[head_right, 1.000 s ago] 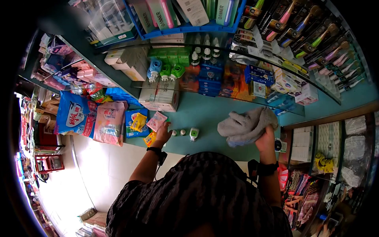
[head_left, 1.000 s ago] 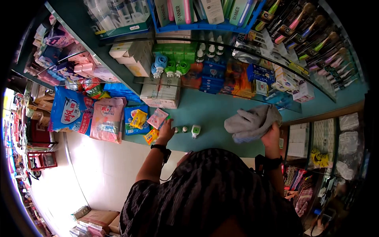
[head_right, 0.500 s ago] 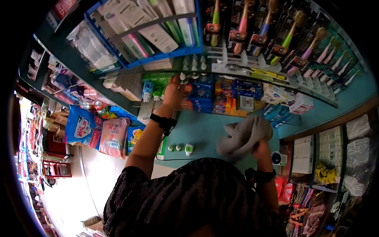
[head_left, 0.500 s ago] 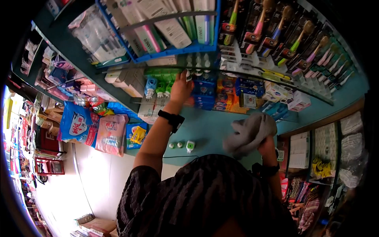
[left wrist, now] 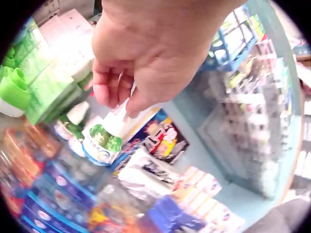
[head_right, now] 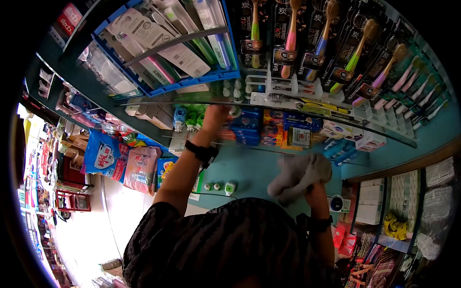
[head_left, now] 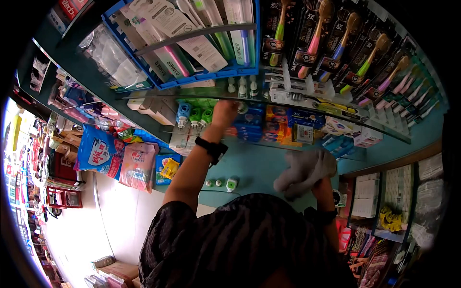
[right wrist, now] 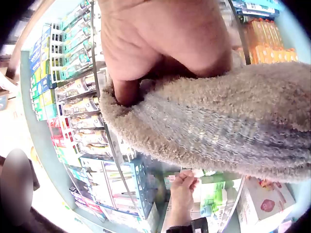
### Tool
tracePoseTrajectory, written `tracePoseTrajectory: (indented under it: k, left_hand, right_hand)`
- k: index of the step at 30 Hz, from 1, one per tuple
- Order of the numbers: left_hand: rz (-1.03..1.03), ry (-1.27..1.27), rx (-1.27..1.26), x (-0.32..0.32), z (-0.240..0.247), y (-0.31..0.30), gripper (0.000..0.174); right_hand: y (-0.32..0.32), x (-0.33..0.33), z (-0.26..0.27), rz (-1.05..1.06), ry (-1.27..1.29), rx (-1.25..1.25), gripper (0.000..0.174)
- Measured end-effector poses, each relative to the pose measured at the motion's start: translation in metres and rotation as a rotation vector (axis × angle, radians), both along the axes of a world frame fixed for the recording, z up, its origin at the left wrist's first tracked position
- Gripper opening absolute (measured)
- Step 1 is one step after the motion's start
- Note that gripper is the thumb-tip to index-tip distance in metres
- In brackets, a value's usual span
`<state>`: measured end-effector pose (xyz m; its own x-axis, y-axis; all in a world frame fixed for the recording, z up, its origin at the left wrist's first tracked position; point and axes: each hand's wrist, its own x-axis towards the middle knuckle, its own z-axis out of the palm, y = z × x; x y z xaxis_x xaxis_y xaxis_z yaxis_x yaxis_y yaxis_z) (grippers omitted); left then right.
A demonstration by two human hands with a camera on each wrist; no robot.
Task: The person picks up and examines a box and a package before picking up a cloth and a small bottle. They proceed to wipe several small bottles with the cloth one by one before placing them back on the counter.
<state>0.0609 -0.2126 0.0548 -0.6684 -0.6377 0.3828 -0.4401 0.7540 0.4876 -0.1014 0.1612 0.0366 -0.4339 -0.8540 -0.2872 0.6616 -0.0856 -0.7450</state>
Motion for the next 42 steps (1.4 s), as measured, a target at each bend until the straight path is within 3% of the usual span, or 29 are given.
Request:
tracePoseTrajectory:
  k: [4,6,8,11,12,15,20,22,23,27,29,31,32,35,37,38,39,42]
  left_hand:
    - [-0.348,0.189,0.341,0.014,0.065,0.085,0.019]
    - [-0.485,0.231,0.480,0.011,0.083,0.123,0.018]
    - [-0.580,0.302,0.460,0.003,0.086,0.156,0.021]
    - [-0.494,0.362,0.412,-0.005,0.081,0.182,0.025]
    - [-0.448,0.430,0.468,-0.006,0.080,0.188,0.028]
    - [-0.417,0.559,0.815,-0.002,0.078,0.197,0.031]
    - [-0.394,0.387,0.642,0.013,0.076,0.213,0.040]
    - [-0.417,0.387,0.629,0.014,0.072,0.222,0.043]
    - [-0.430,0.404,0.617,0.014,0.071,0.221,0.043]
    - [-0.408,0.340,0.584,0.022,0.076,0.226,0.046]
    - [-0.489,0.394,0.714,0.026,0.073,0.224,0.043]
    - [-0.583,0.484,0.898,0.032,0.074,0.223,0.040]
    - [-0.557,0.399,0.875,0.037,0.074,0.222,0.035]
    - [-0.643,0.360,1.115,0.044,0.080,0.219,0.036]
    - [-0.656,0.334,1.288,0.045,0.080,0.220,0.036]
    - [-0.640,0.322,1.379,0.045,0.078,0.219,0.036]
    - [-0.619,0.311,1.467,0.047,0.077,0.218,0.037]
    - [-0.741,0.279,1.285,0.049,0.078,0.222,0.039]
  right_hand:
    - [-0.039,-0.008,-0.020,0.042,-0.140,0.083,0.050]
    - [-0.054,0.008,-0.002,0.058,-0.145,-0.054,0.050]
    - [-0.065,0.026,0.013,0.061,-0.196,-0.128,0.046]
    - [-0.069,0.039,0.021,0.043,0.117,-0.011,0.044]
    - [-0.069,0.052,0.037,-0.092,0.139,0.002,0.042]
    - [-0.056,0.035,0.009,-0.072,0.810,0.033,0.040]
    - [-0.046,0.050,0.041,-0.151,1.050,0.090,0.034]
    - [-0.039,0.046,0.031,-0.270,1.713,0.282,0.030]
    - [-0.039,0.046,0.031,-0.234,1.425,0.219,0.030]
    - [-0.045,0.067,0.061,-0.290,0.951,0.090,0.030]
    - [-0.044,0.072,0.069,-0.297,0.687,0.059,0.030]
    - [-0.036,0.052,0.041,-0.209,0.769,0.011,0.031]
    - [-0.035,0.045,0.033,-0.193,0.789,-0.024,0.031]
    - [-0.028,0.045,0.041,-0.073,0.777,-0.044,0.028]
    - [-0.028,0.056,0.056,-0.001,0.952,0.036,0.026]
    - [-0.027,0.057,0.062,-0.111,1.804,-0.060,0.025]
    - [-0.029,0.061,0.061,-0.176,1.766,-0.037,0.025]
    - [-0.040,0.068,0.056,-0.343,1.738,0.033,0.026]
